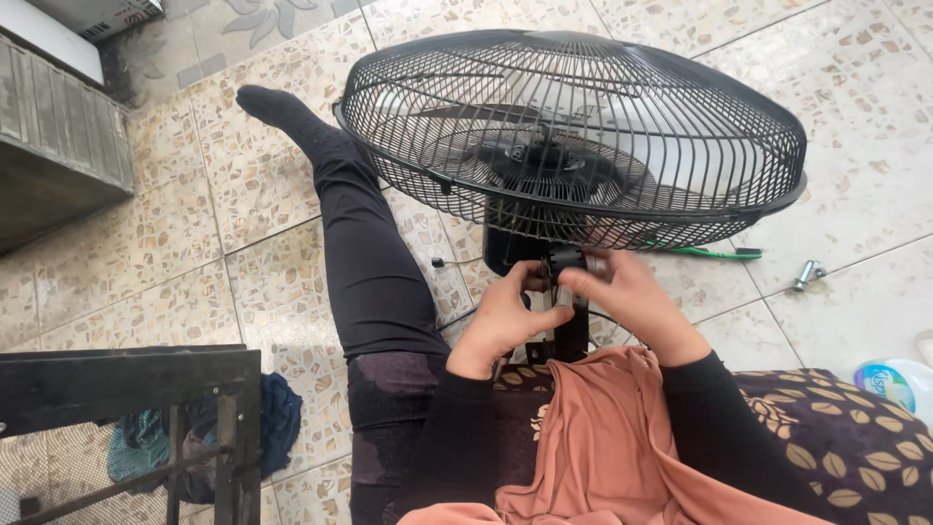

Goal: The person uses a screwdriver to loosen and remove a bolt from the base of a standing fan. They then detach the control panel housing from the fan's neck and set it aside.

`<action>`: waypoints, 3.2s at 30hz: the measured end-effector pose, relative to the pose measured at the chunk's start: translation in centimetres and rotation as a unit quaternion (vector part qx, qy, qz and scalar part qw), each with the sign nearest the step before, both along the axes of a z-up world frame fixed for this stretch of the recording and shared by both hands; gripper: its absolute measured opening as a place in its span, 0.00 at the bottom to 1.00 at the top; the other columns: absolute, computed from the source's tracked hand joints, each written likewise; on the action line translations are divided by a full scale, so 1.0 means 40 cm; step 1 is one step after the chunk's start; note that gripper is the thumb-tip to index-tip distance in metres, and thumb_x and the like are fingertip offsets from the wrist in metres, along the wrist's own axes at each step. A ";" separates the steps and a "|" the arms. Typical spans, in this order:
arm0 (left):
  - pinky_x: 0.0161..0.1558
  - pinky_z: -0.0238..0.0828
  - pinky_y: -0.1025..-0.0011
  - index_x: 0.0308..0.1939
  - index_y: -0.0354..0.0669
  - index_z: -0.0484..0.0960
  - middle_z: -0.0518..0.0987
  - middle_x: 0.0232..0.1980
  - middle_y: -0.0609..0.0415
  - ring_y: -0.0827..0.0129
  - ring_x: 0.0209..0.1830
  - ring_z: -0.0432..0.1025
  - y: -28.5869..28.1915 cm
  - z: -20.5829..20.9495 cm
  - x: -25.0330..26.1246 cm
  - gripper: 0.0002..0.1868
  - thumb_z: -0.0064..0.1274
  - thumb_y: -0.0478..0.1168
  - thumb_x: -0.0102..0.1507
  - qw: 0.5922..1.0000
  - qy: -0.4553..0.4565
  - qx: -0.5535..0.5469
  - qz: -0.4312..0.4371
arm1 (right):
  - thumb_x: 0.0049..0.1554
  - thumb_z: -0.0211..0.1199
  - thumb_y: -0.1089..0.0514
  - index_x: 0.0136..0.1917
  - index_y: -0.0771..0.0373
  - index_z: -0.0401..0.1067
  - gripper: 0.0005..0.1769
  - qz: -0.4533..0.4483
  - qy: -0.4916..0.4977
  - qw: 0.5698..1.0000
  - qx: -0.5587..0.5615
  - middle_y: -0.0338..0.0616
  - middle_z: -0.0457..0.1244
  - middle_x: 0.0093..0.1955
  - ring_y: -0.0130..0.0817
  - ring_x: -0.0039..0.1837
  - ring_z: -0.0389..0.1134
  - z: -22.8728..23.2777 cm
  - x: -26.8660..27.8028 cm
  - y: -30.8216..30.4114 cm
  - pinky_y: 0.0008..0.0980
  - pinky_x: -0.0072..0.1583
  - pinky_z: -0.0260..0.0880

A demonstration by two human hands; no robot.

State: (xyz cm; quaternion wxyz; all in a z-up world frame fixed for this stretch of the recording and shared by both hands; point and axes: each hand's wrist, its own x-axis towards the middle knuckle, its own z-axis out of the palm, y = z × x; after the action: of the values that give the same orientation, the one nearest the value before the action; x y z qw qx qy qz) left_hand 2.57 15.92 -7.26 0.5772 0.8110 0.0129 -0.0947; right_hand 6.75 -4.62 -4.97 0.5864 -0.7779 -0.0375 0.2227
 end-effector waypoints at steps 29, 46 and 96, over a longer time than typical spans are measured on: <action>0.48 0.75 0.62 0.65 0.34 0.72 0.84 0.51 0.42 0.53 0.47 0.79 -0.009 0.020 -0.019 0.42 0.65 0.50 0.50 0.997 -0.053 0.049 -0.003 | 0.61 0.65 0.64 0.55 0.69 0.76 0.10 -0.180 -0.194 0.954 0.143 0.37 0.69 0.51 0.24 0.50 0.66 0.034 0.024 0.080 0.28 0.54 0.67; 0.28 0.68 0.76 0.50 0.26 0.80 0.80 0.33 0.56 0.77 0.24 0.72 0.152 -0.101 -0.023 0.19 0.59 0.36 0.58 0.966 0.126 -0.224 0.018 | 0.53 0.68 0.47 0.63 0.68 0.72 0.30 0.119 -0.100 0.981 -0.116 0.52 0.72 0.51 0.41 0.51 0.75 0.031 0.052 0.118 0.38 0.52 0.74; 0.57 0.73 0.69 0.63 0.32 0.77 0.84 0.57 0.44 0.62 0.57 0.79 -0.002 -0.044 0.000 0.41 0.68 0.57 0.54 0.998 -0.047 -0.045 -0.019 | 0.58 0.67 0.59 0.50 0.66 0.75 0.10 -0.184 0.071 0.952 0.234 0.36 0.68 0.46 0.23 0.46 0.67 -0.029 0.016 0.057 0.27 0.48 0.66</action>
State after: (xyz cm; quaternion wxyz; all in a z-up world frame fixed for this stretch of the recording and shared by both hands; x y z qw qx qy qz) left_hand 2.56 15.84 -9.02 0.6113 0.7878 -0.0336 -0.0677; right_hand 7.39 -2.36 -6.14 0.7840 -0.5943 0.0967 0.1509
